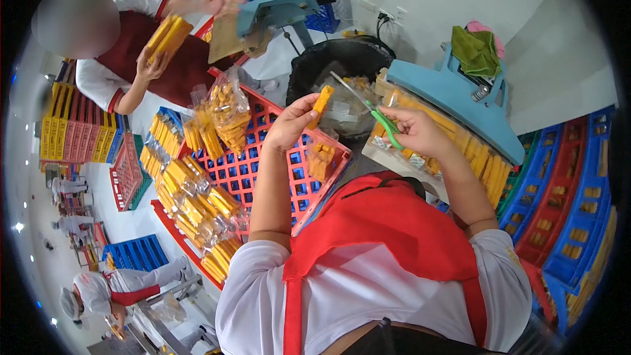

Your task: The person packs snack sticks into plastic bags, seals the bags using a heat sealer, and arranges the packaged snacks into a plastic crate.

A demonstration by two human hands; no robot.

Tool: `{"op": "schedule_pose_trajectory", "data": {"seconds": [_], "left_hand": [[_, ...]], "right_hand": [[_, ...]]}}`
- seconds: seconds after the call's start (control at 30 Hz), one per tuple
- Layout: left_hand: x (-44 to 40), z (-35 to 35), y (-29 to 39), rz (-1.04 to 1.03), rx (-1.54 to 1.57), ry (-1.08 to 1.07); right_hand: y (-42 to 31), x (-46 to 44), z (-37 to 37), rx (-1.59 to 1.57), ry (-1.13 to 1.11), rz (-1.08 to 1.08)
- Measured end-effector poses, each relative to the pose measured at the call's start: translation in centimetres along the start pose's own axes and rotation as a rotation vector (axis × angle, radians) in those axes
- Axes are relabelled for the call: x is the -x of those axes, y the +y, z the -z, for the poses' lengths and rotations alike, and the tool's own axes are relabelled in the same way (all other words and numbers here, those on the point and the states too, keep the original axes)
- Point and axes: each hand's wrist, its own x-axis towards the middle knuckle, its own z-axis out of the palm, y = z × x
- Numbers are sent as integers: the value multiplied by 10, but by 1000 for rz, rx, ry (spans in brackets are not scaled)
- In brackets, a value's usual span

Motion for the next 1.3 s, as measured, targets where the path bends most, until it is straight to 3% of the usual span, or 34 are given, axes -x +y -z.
{"op": "schedule_pose_trajectory", "data": {"seconds": [0.1,0.17,0.2,0.23,0.27,0.33,0.47,0.5,0.57,0.7,0.77,1.0,1.1,1.17,1.3], "left_hand": [[-10,3,-9,-28,3,1],[-23,21,-36,-33,-724,189],[-26,41,-58,-73,-888,281],[-30,52,-72,-123,-1054,386],[-32,43,-68,-134,-863,439],[-31,31,-57,-47,-423,472],[-51,9,-45,-90,-255,533],[-56,8,-44,-96,-193,509],[-65,-1,-39,-88,-135,491],[-79,-33,-21,-54,77,473],[-82,-43,-16,-69,158,384],[-85,-62,0,-98,233,308],[-87,-82,6,-105,306,228],[-91,-100,4,-104,383,149],[-96,-152,5,-158,541,-2]], "right_hand": [[18,4,3,-4,-24,127],[12,18,23,157,48,115],[10,27,35,211,89,99],[2,37,48,47,209,87],[-6,43,62,-116,322,90],[-5,67,104,-37,458,65],[42,95,188,248,852,-35],[66,97,207,248,851,-38],[106,98,229,576,1002,-317],[94,75,210,651,892,-502],[96,67,207,875,931,-543],[87,68,202,881,865,-618],[55,66,184,1022,919,-549],[25,61,156,544,1050,-202],[-13,37,73,38,638,135]]}}
